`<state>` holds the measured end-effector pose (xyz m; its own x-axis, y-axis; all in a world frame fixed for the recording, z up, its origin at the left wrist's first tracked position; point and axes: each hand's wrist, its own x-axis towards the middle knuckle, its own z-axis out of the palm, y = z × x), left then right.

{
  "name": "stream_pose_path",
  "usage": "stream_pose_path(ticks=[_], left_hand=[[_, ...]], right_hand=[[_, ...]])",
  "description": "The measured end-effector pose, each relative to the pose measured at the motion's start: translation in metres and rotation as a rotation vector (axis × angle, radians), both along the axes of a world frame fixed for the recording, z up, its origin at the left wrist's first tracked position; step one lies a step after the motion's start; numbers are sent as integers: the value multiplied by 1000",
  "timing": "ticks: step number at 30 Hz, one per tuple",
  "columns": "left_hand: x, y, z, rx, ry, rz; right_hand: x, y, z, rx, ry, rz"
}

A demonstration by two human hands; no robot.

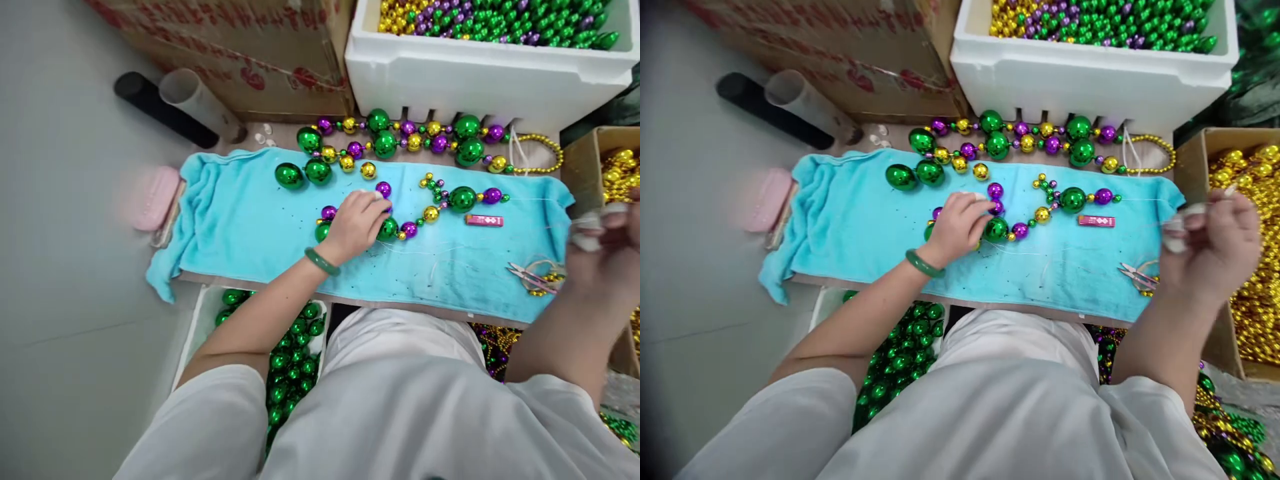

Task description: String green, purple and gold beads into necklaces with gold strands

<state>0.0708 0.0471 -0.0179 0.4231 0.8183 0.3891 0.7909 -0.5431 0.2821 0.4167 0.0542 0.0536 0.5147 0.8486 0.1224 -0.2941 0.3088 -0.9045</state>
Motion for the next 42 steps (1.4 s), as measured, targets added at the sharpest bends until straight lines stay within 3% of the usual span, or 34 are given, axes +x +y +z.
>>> stream_pose_path(ticks=[5,9,14,19,22,25,28,31,34,42], left_hand=[[68,66,7,-163,132,30],[106,94,5,-304,322,72],[117,104,5,-363,399,130],[118,104,-2,-378,338,93],[111,101,3,-368,151,108],[95,91,19,-422,-338,128],[73,71,35,-648,-908,81],[57,50,42,-768,-1223,56],[50,37,41,-762,-1315,107],[39,29,33,-625,-1262,142]], right_hand=[[-33,-1,-19,-40,-41,226],[-36,-12,-26,-155,-30,296],[-28,-21,-37,-220,11,304],[-29,-25,-47,-294,-10,333],[-35,-31,-51,-322,-142,300],[-44,-40,-54,-295,-373,323],[-54,-48,-59,-269,-459,430],[-62,-54,-63,-245,-467,486],[-67,-57,-66,-229,-486,512],[-78,-56,-62,-224,-550,541]])
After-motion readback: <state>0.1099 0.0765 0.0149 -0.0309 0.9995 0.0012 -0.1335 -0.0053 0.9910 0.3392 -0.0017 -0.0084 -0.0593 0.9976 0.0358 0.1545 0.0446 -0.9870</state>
